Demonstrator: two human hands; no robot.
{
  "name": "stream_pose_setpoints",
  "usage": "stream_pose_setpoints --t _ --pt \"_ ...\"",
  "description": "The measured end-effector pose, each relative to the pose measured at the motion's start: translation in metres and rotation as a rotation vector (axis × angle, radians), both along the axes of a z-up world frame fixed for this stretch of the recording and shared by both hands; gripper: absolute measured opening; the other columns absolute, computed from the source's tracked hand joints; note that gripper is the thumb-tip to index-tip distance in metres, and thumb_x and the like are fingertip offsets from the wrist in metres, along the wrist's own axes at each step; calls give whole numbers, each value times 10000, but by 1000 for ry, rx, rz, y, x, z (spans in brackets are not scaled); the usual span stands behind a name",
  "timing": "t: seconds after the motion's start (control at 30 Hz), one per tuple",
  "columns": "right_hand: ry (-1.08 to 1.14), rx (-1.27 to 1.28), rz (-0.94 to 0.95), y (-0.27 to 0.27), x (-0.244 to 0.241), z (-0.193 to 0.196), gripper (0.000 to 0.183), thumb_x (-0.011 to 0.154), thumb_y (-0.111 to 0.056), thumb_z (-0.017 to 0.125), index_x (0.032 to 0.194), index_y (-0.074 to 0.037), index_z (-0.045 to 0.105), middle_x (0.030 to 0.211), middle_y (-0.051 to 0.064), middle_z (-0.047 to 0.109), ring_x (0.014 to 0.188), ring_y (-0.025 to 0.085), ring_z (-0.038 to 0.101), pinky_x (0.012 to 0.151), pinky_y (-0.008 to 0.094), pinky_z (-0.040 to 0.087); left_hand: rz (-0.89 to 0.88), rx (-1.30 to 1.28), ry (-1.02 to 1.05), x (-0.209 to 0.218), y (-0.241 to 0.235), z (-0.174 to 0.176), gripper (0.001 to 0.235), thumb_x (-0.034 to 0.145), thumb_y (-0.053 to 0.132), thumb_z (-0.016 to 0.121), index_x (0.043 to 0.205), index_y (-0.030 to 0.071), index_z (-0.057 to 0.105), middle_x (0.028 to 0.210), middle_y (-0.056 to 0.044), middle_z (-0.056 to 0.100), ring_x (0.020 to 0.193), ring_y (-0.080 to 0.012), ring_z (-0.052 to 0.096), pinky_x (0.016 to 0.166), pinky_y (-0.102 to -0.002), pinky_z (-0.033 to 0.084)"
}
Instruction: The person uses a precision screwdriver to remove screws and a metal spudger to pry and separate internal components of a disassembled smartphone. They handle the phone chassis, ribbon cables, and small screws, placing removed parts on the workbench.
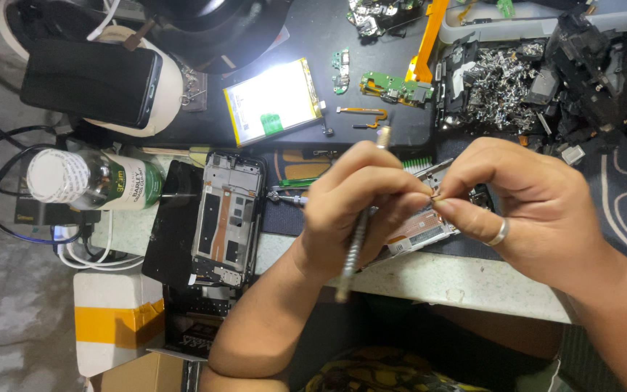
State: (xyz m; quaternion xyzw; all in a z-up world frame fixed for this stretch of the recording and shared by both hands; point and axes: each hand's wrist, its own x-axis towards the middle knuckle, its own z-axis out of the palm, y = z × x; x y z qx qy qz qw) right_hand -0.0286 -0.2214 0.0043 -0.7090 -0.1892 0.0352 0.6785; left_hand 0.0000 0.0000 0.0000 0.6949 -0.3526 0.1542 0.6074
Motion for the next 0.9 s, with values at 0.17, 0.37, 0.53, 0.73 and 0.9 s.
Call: stream_pose_setpoints --t 0.17,0.37,0.53,0.73,0.9 --pt "9 -86 -74 -2 1 2 104 892 0 747 974 7 683 933 54 667 874 129 633 799 257 508 320 -187 8 -10 12 3 241 1077 252 587 1084 23 664 922 -66 642 685 -83 585 598 -232 479" --pt "-29 -201 -122 3 4 13 120 875 -18 763 965 0 687 921 48 663 873 123 633 795 252 498 461 -42 -170 -18 22 2 184 1148 235 558 1161 64 625 974 -85 658 746 -157 641 654 -272 528" --pt "-146 -566 -266 16 15 43 121 870 -37 776 975 -16 722 875 58 679 740 140 623 680 271 477 482 47 -268 -16 25 5 142 1141 189 585 1175 55 616 998 -99 656 780 -197 649 689 -291 558" --pt "-652 -946 -164 33 64 50 123 858 -158 805 885 -46 762 777 64 634 748 250 626 723 398 469 522 9 -260 -18 26 1 142 1138 197 574 1172 65 612 983 -90 653 778 -185 644 692 -288 558" --pt "-690 -1003 -158 53 106 50 119 840 -214 827 837 -106 778 793 41 670 816 249 644 734 428 436 556 33 -233 -21 30 4 149 1165 208 558 1195 72 611 1004 -83 648 807 -187 654 720 -288 561"
